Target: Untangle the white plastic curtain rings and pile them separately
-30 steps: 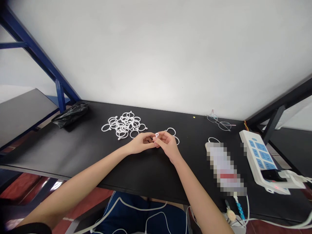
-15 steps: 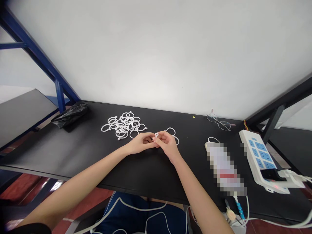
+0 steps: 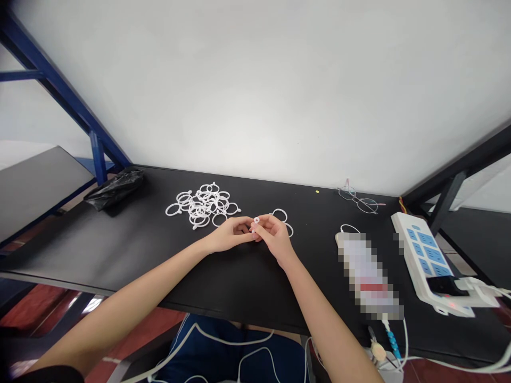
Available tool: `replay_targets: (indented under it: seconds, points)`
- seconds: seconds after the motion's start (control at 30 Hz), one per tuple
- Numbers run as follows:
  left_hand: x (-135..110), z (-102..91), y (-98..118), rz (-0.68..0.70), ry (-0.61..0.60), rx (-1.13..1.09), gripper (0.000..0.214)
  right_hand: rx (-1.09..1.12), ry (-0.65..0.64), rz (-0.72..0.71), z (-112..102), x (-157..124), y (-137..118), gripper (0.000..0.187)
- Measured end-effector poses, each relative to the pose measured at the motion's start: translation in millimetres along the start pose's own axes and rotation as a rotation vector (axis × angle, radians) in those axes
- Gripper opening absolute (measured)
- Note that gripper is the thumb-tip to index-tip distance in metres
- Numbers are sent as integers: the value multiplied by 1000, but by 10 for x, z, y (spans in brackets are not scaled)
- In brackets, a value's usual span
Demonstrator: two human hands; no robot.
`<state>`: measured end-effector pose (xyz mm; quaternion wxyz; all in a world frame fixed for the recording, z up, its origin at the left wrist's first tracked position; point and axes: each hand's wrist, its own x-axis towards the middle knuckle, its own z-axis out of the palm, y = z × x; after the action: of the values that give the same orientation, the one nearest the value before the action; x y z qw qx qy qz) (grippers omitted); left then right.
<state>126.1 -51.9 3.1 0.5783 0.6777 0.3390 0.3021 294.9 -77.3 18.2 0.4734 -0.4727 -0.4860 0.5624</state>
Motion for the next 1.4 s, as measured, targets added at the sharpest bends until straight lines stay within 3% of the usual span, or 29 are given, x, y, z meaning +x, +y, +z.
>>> replay_targets:
  seconds: [1.23, 1.4]
  points:
    - [3, -16, 1, -4, -12, -56, 49, 4, 17, 4, -20, 21, 9, 30]
    - [-11, -2, 12, 0, -8, -27, 43, -56, 10, -48, -8, 21, 55, 30]
